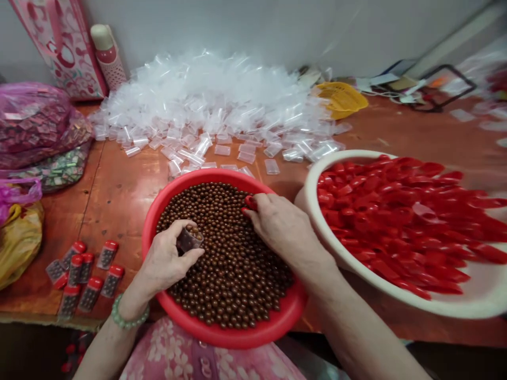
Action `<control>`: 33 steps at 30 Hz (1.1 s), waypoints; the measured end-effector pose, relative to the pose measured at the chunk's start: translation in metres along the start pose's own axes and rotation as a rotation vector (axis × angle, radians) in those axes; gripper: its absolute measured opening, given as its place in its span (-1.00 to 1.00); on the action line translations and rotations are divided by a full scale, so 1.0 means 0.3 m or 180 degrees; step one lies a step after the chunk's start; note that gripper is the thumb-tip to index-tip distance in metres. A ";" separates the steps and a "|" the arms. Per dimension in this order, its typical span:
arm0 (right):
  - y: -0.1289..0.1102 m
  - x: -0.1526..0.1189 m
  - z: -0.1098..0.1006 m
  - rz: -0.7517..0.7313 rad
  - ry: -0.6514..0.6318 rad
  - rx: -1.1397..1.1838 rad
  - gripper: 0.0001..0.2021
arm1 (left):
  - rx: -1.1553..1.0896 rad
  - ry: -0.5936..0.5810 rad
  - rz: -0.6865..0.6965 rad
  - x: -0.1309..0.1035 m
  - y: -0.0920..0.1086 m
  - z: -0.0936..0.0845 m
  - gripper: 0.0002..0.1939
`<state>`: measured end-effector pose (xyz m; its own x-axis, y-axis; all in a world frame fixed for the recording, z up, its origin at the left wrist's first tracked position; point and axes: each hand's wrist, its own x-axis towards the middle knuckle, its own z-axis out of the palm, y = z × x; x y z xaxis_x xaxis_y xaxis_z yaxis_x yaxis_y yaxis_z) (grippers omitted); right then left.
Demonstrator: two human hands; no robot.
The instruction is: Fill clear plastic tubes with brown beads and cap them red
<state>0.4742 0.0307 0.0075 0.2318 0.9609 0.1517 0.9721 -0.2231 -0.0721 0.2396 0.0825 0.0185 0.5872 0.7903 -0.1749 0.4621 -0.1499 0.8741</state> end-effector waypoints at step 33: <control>-0.112 -0.001 -0.116 -0.1190 -0.0576 0.2901 -0.84 | -0.1744 -0.0149 -0.0162 -0.012 -0.020 0.008 -0.61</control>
<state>0.4426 0.0321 0.0443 -0.1658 0.9710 0.1720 0.5656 0.2366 -0.7900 0.2363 0.0792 0.0129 0.6078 0.7595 -0.2321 0.0845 0.2287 0.9698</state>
